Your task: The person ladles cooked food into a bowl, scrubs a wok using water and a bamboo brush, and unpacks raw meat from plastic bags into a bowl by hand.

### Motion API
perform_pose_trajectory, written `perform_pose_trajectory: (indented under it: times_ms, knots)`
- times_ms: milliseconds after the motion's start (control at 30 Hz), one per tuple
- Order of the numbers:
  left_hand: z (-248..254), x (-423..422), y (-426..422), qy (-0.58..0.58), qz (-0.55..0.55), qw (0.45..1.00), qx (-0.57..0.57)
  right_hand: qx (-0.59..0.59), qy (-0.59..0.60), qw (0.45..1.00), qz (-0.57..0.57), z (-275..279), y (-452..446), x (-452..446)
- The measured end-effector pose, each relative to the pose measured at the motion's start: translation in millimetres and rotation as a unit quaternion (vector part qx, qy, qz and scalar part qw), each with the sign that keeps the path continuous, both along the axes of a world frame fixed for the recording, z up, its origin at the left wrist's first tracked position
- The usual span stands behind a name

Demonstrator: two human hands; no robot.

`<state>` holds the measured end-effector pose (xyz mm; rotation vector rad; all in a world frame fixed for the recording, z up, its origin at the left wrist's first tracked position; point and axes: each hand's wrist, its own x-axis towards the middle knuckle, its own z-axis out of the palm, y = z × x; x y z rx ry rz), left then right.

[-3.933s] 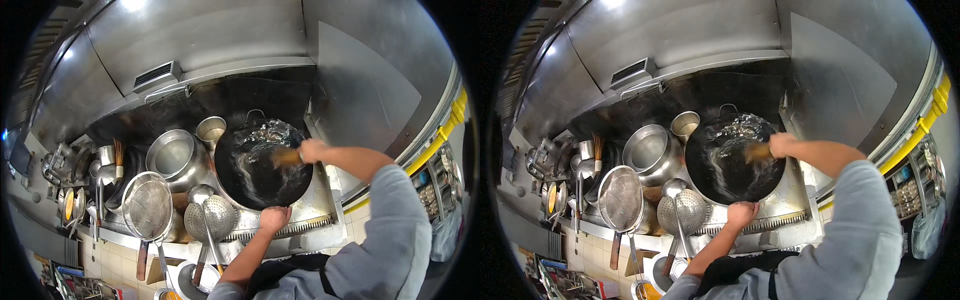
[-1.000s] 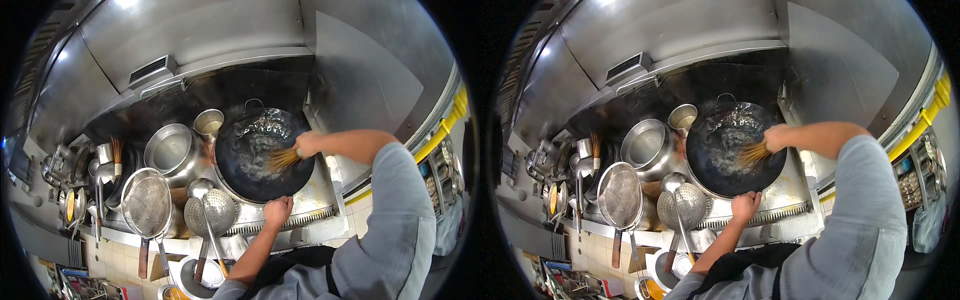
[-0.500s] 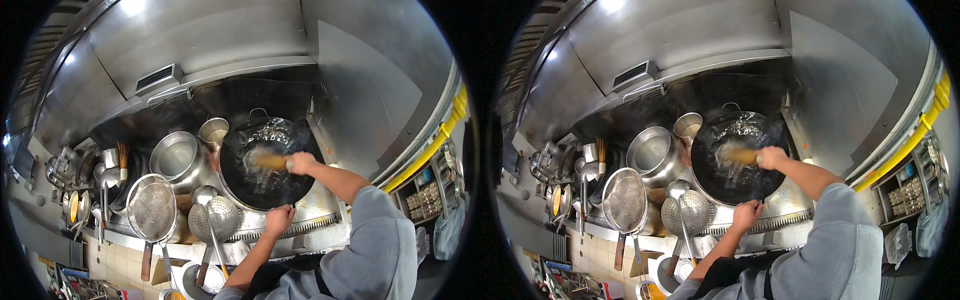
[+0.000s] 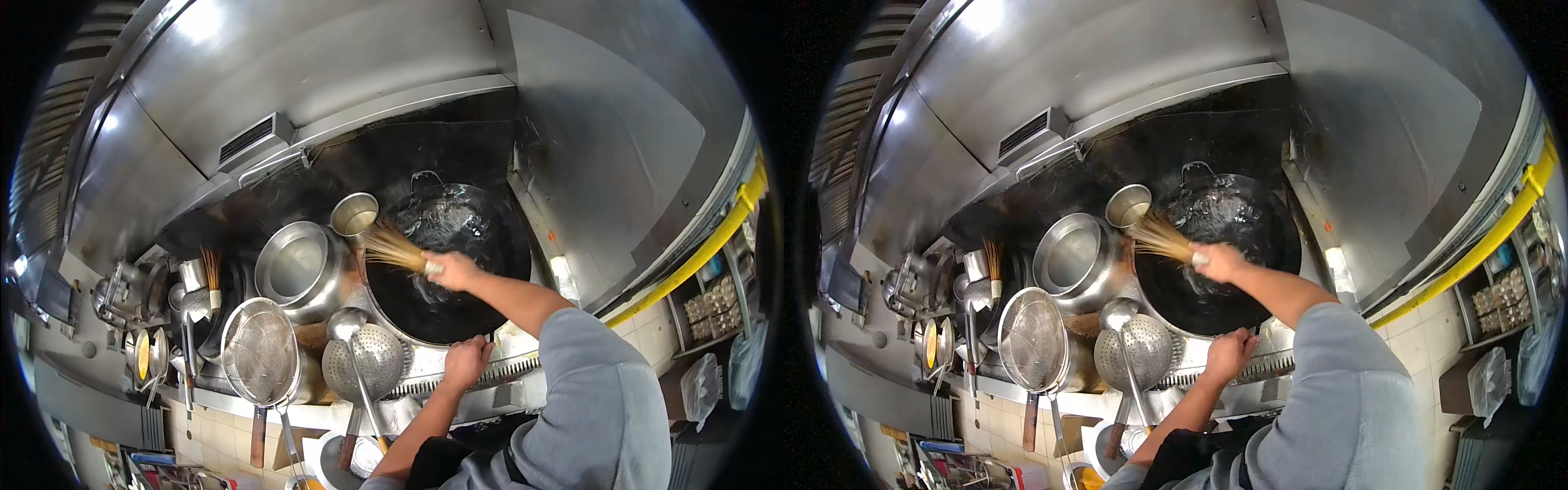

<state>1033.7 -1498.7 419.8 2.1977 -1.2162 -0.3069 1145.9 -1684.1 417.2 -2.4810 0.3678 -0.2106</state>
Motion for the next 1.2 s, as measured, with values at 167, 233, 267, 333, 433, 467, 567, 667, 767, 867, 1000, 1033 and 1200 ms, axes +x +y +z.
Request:
perform_pose_trajectory:
  times_ms: [167, 233, 267, 333, 433, 467, 567, 667, 767, 867, 1000, 1033, 1200]
  knots:
    - [-8, -1, 2, -0.019, -0.001, 1.000, -0.004, 0.051, -0.016, 0.996, -0.075, -7, -7, 9]
    - [-7, 1, 1, -0.014, -0.001, 1.000, -0.006, -0.023, -0.034, 0.995, 0.086, -13, -12, 13]
    - [-5, 0, 2, -0.005, 0.002, 1.000, 0.001, -0.041, 0.007, 0.998, 0.048, 7, -26, 12]
    - [-4, 1, 1, 0.003, 0.009, 1.000, 0.002, 0.045, -0.038, 0.988, -0.141, 15, -44, 10]
    - [-6, 3, -2, -0.006, 0.005, 0.999, -0.031, 0.123, -0.007, 0.990, -0.074, -4, 8, 11]
    - [-7, 3, -2, -0.005, 0.003, 1.000, -0.030, 0.234, 0.089, 0.968, -0.007, 23, 29, -5]
    - [-7, 2, 4, -0.011, -0.001, 1.000, -0.029, 0.158, 0.223, 0.952, 0.136, 74, 17, -64]
    - [-9, 4, 4, -0.020, 0.003, 0.999, -0.034, -0.212, 0.362, 0.888, 0.188, 130, -26, -122]
    - [-15, 5, 5, -0.005, 0.010, 0.999, -0.045, -0.347, 0.375, 0.860, 0.008, 158, -66, -92]
    - [-14, 3, 5, 0.001, 0.018, 0.997, -0.072, -0.245, 0.217, 0.934, -0.145, 95, -75, 1]
    - [-14, 4, -3, 0.021, 0.002, 0.999, -0.050, -0.108, 0.205, 0.972, -0.048, 36, -4, -28]
    - [-13, 5, 0, 0.007, 0.003, 0.998, -0.057, -0.129, 0.204, 0.970, 0.033, 51, 6, -54]
    - [-11, 6, 6, 0.004, 0.010, 0.998, -0.061, -0.281, 0.318, 0.906, -0.002, 114, -39, -98]
